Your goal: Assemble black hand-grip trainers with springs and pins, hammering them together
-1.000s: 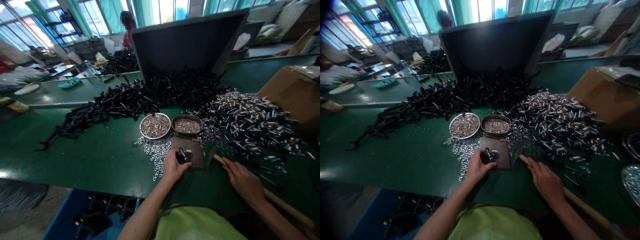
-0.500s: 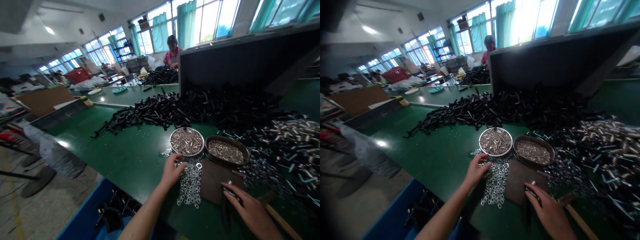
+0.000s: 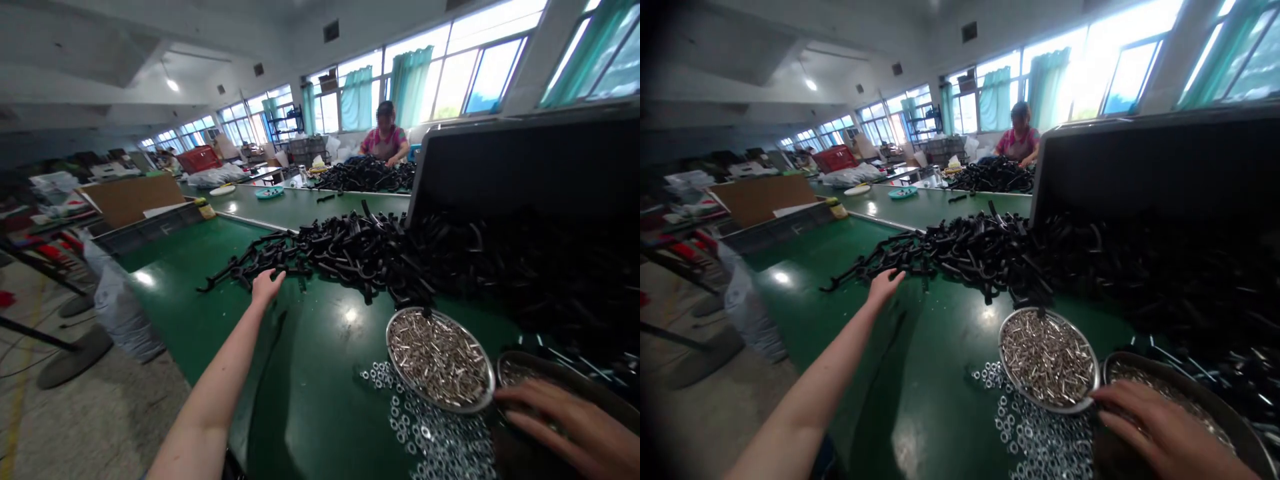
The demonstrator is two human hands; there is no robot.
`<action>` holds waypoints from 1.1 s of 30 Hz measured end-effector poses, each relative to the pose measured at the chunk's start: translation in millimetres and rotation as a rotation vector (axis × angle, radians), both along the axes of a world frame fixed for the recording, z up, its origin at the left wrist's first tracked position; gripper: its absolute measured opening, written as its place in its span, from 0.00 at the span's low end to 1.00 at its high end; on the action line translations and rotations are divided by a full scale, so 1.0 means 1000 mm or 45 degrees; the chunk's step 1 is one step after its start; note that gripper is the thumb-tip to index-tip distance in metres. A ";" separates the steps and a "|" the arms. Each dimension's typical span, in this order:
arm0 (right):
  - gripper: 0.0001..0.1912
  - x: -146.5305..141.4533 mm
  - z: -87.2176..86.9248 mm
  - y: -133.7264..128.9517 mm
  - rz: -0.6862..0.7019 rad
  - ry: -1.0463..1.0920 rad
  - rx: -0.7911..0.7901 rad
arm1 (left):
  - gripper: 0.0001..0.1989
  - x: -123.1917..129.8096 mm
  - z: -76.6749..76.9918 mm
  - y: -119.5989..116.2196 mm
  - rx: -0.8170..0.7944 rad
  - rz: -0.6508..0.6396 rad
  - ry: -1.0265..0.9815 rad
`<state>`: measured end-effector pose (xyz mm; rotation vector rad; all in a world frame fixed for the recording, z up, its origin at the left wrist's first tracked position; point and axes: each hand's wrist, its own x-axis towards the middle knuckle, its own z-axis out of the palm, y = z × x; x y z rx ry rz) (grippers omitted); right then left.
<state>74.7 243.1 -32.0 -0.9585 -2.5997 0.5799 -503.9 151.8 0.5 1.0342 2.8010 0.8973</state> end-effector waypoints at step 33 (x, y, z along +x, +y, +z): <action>0.36 -0.405 0.066 0.291 -0.215 -0.617 0.373 | 0.26 -0.071 -0.037 0.196 -0.006 -0.414 -0.658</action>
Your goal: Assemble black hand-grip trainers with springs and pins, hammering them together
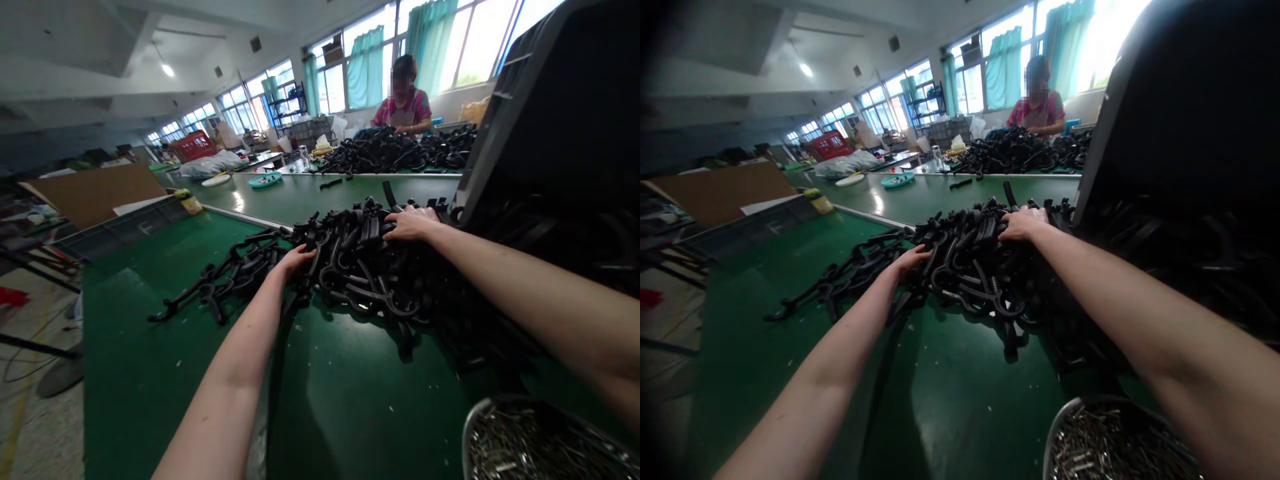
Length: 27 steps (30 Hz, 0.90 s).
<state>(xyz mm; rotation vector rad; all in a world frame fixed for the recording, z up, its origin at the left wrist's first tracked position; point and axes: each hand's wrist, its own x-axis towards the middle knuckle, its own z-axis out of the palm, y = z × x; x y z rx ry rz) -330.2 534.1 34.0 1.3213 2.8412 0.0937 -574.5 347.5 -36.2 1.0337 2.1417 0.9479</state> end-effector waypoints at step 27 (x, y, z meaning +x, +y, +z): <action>0.28 0.058 -0.004 -0.125 0.765 -0.067 0.259 | 0.26 -0.028 0.059 -0.138 0.053 0.156 0.721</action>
